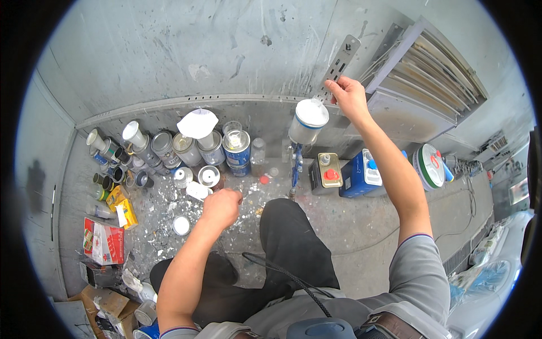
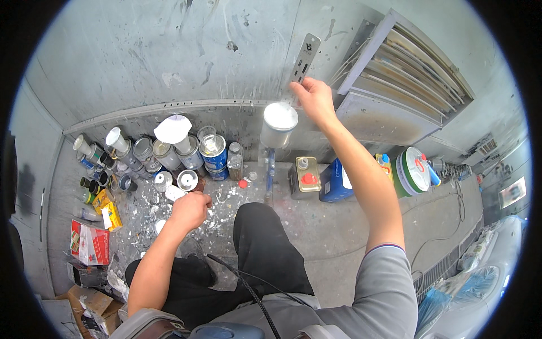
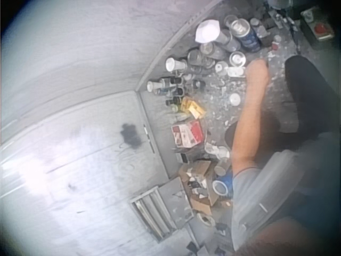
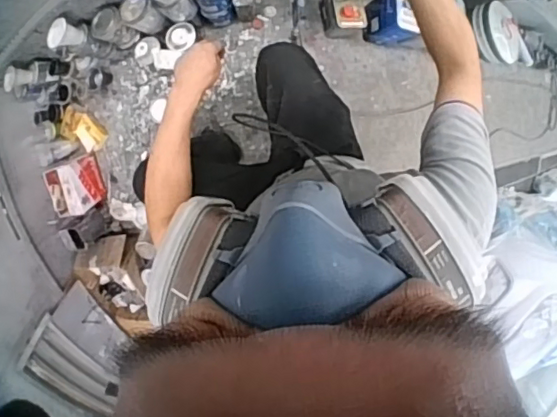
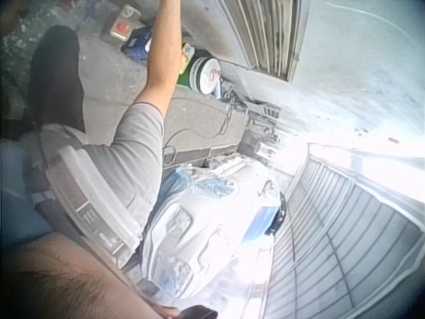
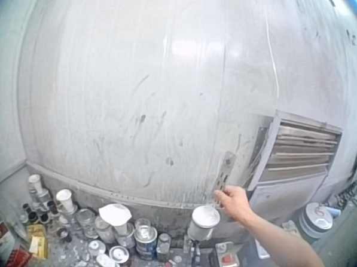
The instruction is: The person mixes white paint with a clear liquid in a small container using a metal mixing stick. They then pour the mixture into a spray gun cup and attach the gun. Finally, they spray the white paint onto the front bumper of a car.
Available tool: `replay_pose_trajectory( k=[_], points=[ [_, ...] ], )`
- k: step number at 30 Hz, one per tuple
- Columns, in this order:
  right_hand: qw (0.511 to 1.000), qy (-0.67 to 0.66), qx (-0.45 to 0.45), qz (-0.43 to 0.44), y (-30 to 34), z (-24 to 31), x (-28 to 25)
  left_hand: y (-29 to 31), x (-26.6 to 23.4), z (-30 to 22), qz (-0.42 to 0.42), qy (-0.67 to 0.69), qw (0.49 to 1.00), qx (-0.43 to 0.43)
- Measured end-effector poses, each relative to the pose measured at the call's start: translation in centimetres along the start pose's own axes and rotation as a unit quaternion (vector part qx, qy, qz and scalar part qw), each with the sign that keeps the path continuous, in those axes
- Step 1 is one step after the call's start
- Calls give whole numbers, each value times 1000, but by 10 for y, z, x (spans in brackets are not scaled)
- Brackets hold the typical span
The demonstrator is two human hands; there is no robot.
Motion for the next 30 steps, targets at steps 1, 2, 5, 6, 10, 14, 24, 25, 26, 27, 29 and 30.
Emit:
replay_pose_trajectory(
  k=[1, 2, 5, 6, 10, 14, 24, 25, 26, 27, 29, 30],
  points=[
    [1000, 18, -14, -2, 0, 0, -1, 0, -1, 0, -1, 0, 1000, -1],
    [1000, 21, -12, 5, 2, 3, -1, 0, -2, 0, -2, 1, 1000, -3],
    [999, 32, 3, 28, 11, 11, -3, 0, -3, 1, 2, -6, 1000, -7],
    [999, 36, 15, 36, 13, 15, -4, 0, -3, 1, 4, -9, 1000, -7],
    [998, 25, 52, 36, 8, 8, -2, -3, -3, -1, 6, -2, 1000, -4],
    [998, -45, 45, 9, 7, 10, 1, -2, -3, 1, 1, -2, 1000, -1],
    [998, 46, 25, 39, 11, 13, -8, -2, -2, 1, 2, -4, 1000, -1],
    [998, 43, 31, 45, 11, 12, -7, -2, -1, 1, -2, -4, 1000, 0],
    [998, 32, 41, 42, 10, 10, -7, -2, 0, 1, -7, -4, 1000, 1],
    [998, 20, 51, 39, 8, 7, -5, -2, 1, 1, -11, -5, 1000, 2],
    [998, -17, 56, 26, 7, 6, -2, -2, 2, 1, -3, -10, 1000, 0],
    [998, -42, 51, 16, 8, 7, 0, -2, 1, 1, 1, -12, 1000, -2]
  ],
)
Point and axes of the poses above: each hand's wrist, its own y-axis away from the middle knuckle, its own x-axis out of the palm, z = x × y, the point moved 4 cm from there along -y, towards the middle knuckle, and after that the axes turned 15 degrees about -z, right-handed, at the moved point
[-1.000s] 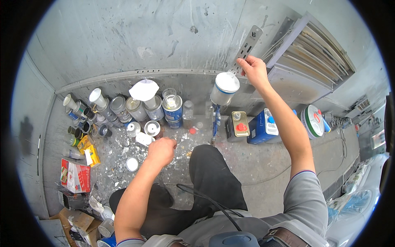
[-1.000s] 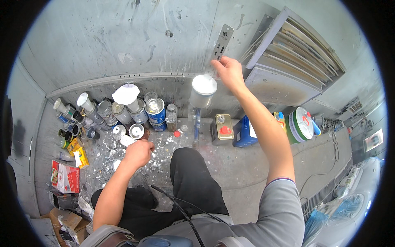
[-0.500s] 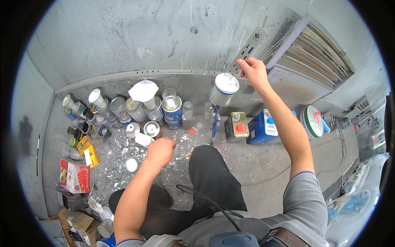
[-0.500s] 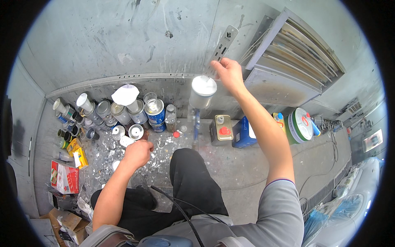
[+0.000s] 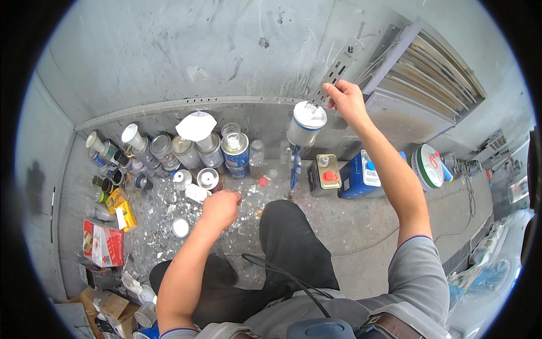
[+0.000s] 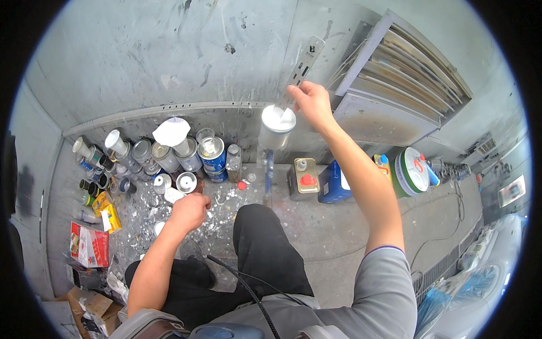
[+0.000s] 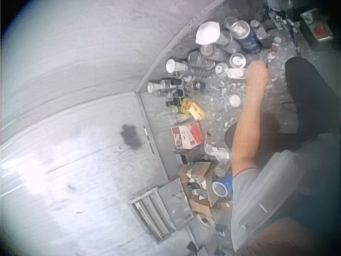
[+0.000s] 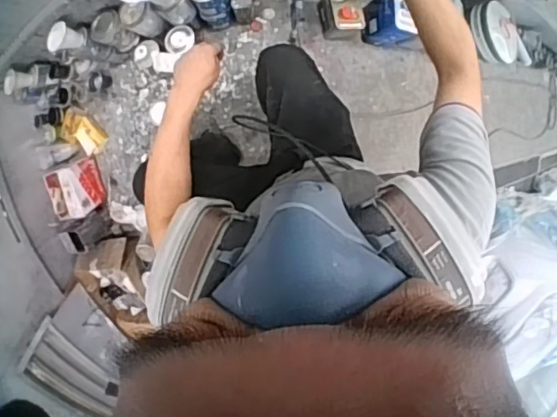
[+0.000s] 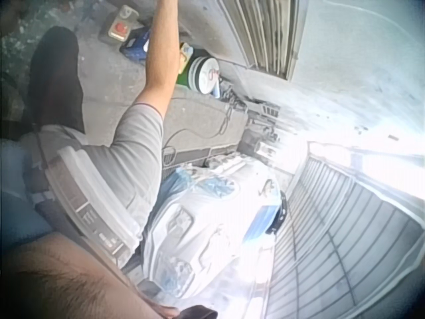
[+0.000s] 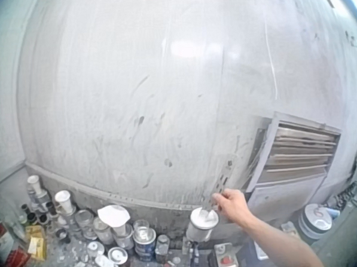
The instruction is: The person mixes white paint with a clear liquid in a small container using a metal mixing stick. They then pour the mixture into a spray gun cup and attach the gun. Finally, they spray the white paint onto the front bumper of a car.
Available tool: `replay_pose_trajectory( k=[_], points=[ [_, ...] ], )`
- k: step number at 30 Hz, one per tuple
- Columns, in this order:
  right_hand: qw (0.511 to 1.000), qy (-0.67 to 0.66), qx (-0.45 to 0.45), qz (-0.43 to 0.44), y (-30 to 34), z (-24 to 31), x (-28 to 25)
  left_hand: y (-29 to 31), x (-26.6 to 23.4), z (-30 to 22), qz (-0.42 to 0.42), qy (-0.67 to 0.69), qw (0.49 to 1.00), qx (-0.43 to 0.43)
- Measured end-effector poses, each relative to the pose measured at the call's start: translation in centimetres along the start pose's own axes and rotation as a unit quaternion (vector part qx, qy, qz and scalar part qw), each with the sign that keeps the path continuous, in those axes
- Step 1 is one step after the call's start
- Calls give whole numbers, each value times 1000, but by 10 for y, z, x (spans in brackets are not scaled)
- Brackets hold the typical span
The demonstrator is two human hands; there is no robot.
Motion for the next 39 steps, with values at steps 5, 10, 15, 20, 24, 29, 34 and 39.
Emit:
replay_pose_trajectory(
  k=[5, 10, 15, 20, 24, 29, 34, 39],
  points=[
    [999, 38, -30, -16, -8, -9, -6, -1, -4, -3, 18, -5, 1000, -8],
    [995, 92, -37, 15, -2, -3, -8, 1, -2, -1, 23, -9, 1000, -7],
    [999, 45, 12, 20, 1, 0, -3, 0, -3, -3, 24, -10, 1000, -7],
    [1000, -4, 4, 1, -7, -7, 0, -1, 0, -2, 25, -10, 1000, -11],
    [998, 46, -33, -12, -9, -10, -3, -1, 1, -1, 37, -20, 999, -13],
    [996, 84, -25, 17, -1, -4, -6, -1, 2, 0, 32, -17, 999, -12],
    [999, -30, 8, 6, -2, -5, 2, -2, 11, 5, 2, -18, 1000, 5],
    [1000, 10, -22, -11, -11, -15, -6, -5, 8, -4, 20, -18, 1000, 3]
  ],
)
Point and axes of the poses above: each hand's wrist, its own y-axis away from the middle knuckle, its own x-axis out of the palm, z = x × y, the point moved 4 cm from there along -y, towards the middle knuckle, and after that the axes turned 15 degrees about -z, right-handed, at the moved point
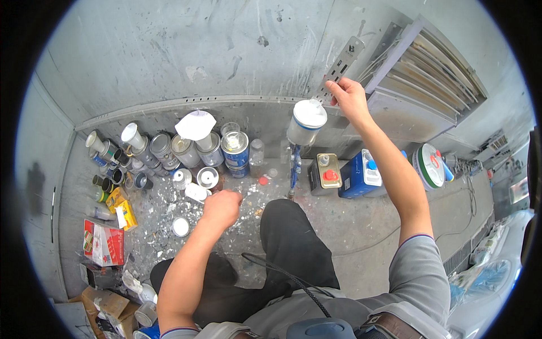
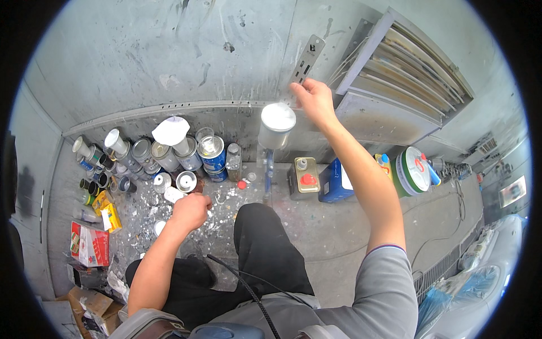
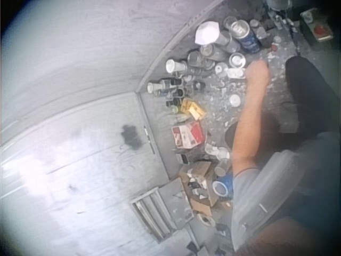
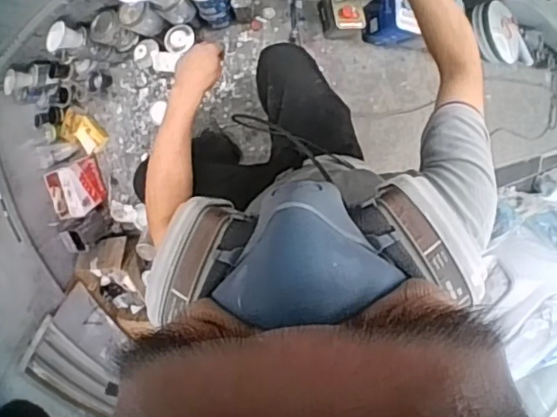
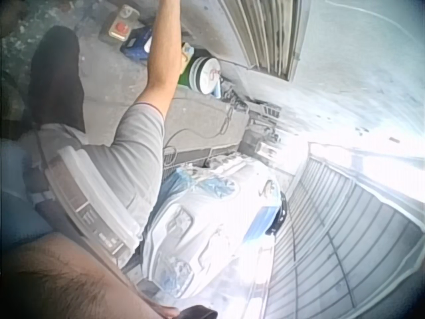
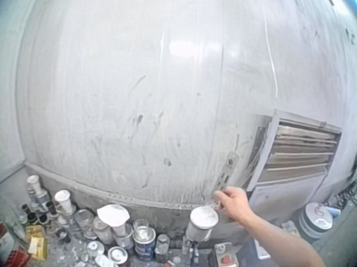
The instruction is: The person mixes white paint with a clear liquid in a small container using a metal mixing stick. They then pour the mixture into a spray gun cup and attach the gun. Finally, they spray the white paint onto the front bumper of a car.
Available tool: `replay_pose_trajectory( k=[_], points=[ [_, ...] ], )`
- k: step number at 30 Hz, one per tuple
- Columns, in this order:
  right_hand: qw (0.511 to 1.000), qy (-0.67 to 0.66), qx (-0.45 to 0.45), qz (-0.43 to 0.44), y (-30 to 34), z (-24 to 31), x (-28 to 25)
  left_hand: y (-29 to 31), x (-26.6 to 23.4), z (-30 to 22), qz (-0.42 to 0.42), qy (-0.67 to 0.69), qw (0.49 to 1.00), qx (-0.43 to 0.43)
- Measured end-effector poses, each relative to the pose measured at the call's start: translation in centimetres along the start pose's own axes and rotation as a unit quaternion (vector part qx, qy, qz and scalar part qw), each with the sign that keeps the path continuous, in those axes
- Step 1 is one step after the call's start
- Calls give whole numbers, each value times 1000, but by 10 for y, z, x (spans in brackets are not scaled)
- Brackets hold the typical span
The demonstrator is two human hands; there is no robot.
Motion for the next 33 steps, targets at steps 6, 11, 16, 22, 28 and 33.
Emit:
replay_pose_trajectory(
  k=[6, 11, 16, 22, 28, 33],
  points=[
    [999, 42, -4, 19, 14, 11, -2, 1, -2, -4, 15, -16, 1000, -5],
    [999, 18, 23, 16, 11, 9, 2, 0, 1, -3, 5, -22, 1000, 10],
    [1000, -2, -8, -1, 3, 10, 1, 0, 1, -1, 5, -24, 1000, 6],
    [998, 56, -35, 7, 8, 14, -2, 2, -4, 2, 2, -18, 1000, 1],
    [999, 44, 12, 28, 10, 17, 2, 2, -14, -1, 32, -23, 999, -21],
    [1000, 8, -7, -1, -1, 5, 4, 2, -13, -1, 27, -21, 999, -21]
  ],
)
Point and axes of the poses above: each hand's wrist, its own y-axis away from the middle knuckle, its own x-axis out of the palm, z = x × y, the point moved 4 cm from there along -y, towards the middle knuckle, and after that the axes turned 15 degrees about -z, right-handed, at the moved point
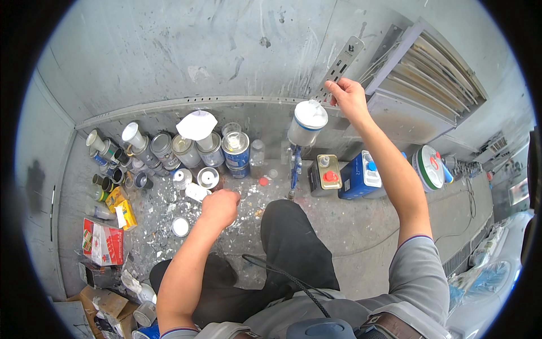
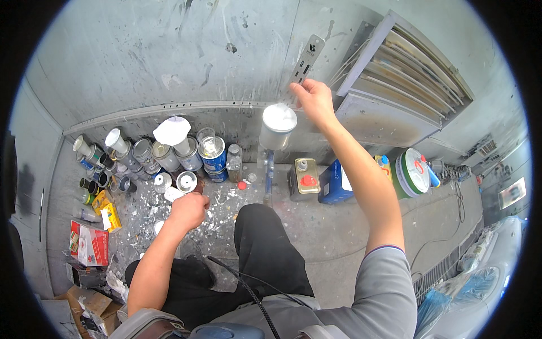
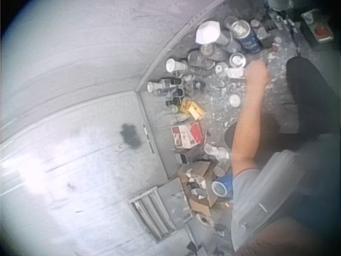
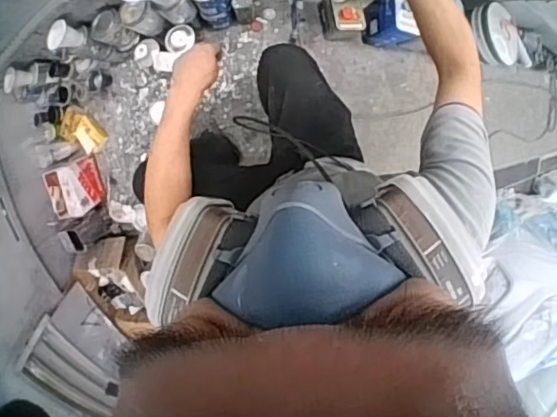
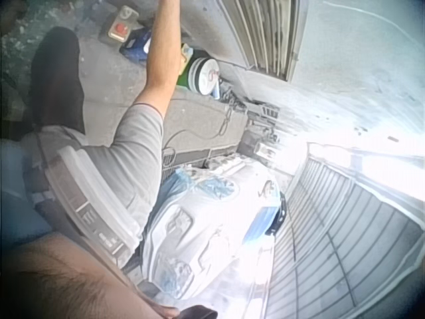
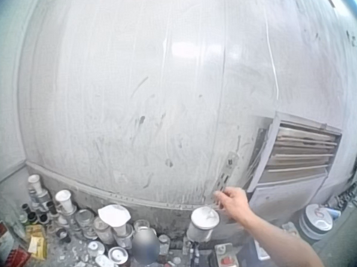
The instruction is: The person mixes white paint with a clear liquid in a small container using a metal mixing stick. They then pour the mixture into a spray gun cup and attach the gun. Finally, they spray the white paint onto the front bumper of a car.
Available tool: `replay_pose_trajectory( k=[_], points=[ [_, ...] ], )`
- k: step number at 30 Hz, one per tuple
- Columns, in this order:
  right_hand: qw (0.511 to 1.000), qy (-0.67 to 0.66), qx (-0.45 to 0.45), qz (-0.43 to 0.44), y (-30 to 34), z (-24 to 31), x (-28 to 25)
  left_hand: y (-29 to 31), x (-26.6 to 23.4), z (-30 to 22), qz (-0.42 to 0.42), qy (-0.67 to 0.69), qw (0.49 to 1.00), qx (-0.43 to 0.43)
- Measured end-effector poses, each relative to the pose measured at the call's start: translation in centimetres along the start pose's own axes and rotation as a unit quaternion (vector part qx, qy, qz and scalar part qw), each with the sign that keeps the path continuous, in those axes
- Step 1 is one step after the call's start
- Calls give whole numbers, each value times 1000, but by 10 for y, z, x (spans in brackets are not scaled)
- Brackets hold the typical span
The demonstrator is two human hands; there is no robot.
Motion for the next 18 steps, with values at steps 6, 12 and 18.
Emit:
replay_pose_trajectory(
  k=[6, 12, 18],
  points=[
    [998, 52, -15, 14, 8, 7, -4, 0, 5, 5, -13, 3, 1000, 2],
    [999, 6, 32, 19, 6, 0, -1, -2, 4, 1, 6, 2, 1000, -1],
    [1000, 10, -7, -4, -3, -9, -2, -2, 10, 5, -21, 3, 1000, 8]
  ],
)
Point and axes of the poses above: each hand's wrist, its own y-axis away from the middle knuckle, its own x-axis out of the palm, z = x × y, the point moved 4 cm from there along -y, towards the middle knuckle, and after that the axes turned 15 degrees about -z, right-handed, at the moved point
